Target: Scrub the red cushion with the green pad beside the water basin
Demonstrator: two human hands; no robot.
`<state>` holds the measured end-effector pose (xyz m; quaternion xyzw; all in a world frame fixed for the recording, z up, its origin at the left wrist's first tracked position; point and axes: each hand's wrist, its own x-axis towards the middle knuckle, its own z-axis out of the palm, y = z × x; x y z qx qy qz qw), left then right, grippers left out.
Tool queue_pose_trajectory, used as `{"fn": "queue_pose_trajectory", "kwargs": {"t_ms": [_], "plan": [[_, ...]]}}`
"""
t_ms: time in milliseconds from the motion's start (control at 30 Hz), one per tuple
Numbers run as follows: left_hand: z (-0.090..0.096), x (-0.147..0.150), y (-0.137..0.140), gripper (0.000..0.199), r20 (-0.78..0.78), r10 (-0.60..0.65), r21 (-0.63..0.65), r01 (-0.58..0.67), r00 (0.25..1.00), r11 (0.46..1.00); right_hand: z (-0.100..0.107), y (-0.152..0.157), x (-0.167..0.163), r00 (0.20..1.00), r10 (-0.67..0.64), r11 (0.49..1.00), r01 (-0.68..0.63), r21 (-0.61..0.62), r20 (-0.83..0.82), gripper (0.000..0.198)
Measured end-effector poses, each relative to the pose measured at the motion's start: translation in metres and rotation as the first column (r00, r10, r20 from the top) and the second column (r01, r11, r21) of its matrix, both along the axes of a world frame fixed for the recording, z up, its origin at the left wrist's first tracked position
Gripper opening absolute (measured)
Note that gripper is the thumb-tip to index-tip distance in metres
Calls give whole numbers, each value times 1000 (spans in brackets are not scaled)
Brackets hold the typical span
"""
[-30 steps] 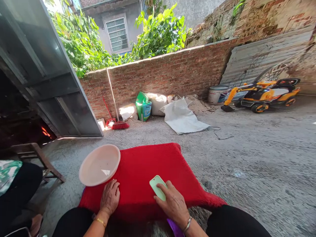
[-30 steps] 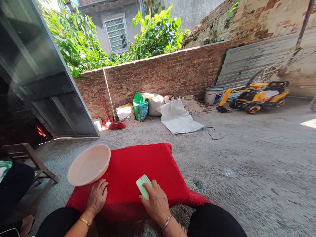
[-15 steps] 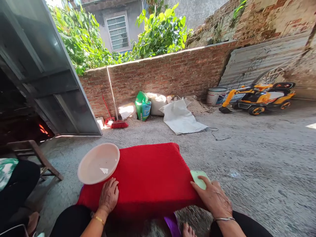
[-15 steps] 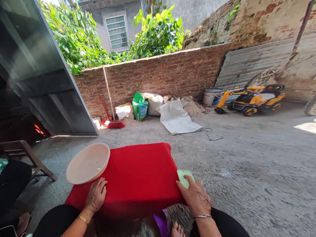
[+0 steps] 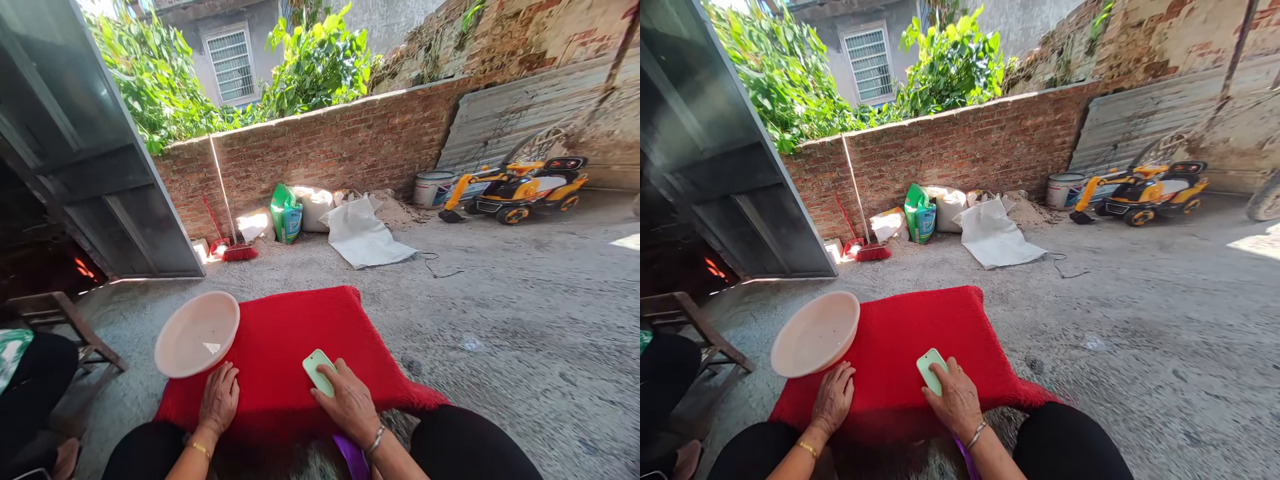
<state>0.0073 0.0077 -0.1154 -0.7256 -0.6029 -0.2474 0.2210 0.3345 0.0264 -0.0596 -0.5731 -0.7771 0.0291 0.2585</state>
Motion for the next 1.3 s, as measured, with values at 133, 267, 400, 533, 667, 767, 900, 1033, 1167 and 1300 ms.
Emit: {"fn": "queue_pose_trajectory", "kwargs": {"t_ms": [133,267,400,533,667,767,900,1033,1167,1300], "plan": [[1,-1,0,29,-18,-7,8,7,1000,1000,6,5,17,993,-96,991,101,-91,65,26],[1,0,0,29,-31,-6,18,7,1000,1000,15,14,65,952,-292,936,304,-178,94,32],[0,1,0,29,-20,-5,17,5,1000,1000,19,21,110,859,-504,827,511,-235,95,42],[0,1,1,29,-15,14,10,-14,1000,1000,19,25,116,834,-549,812,549,-199,56,43],[1,-1,0,29,-20,4,-4,-4,1000,1000,15,22,79,930,-368,927,366,-84,-13,36],[2,-2,0,29,-18,-7,-4,7,1000,1000,14,13,38,980,-196,980,195,-41,-17,31],[1,-4,0,29,-19,-5,-2,5,1000,1000,16,2,-8,999,-28,996,31,-83,31,28],[0,-4,0,29,-44,-2,14,3,999,1000,18,2,-28,996,33,980,-17,-197,78,28],[1,-4,0,30,-44,10,5,-10,999,1000,19,11,-7,995,-42,981,59,-184,96,27],[2,-2,0,31,-19,2,-15,-3,1000,1000,16,24,50,961,-259,942,274,-194,96,31]]}}
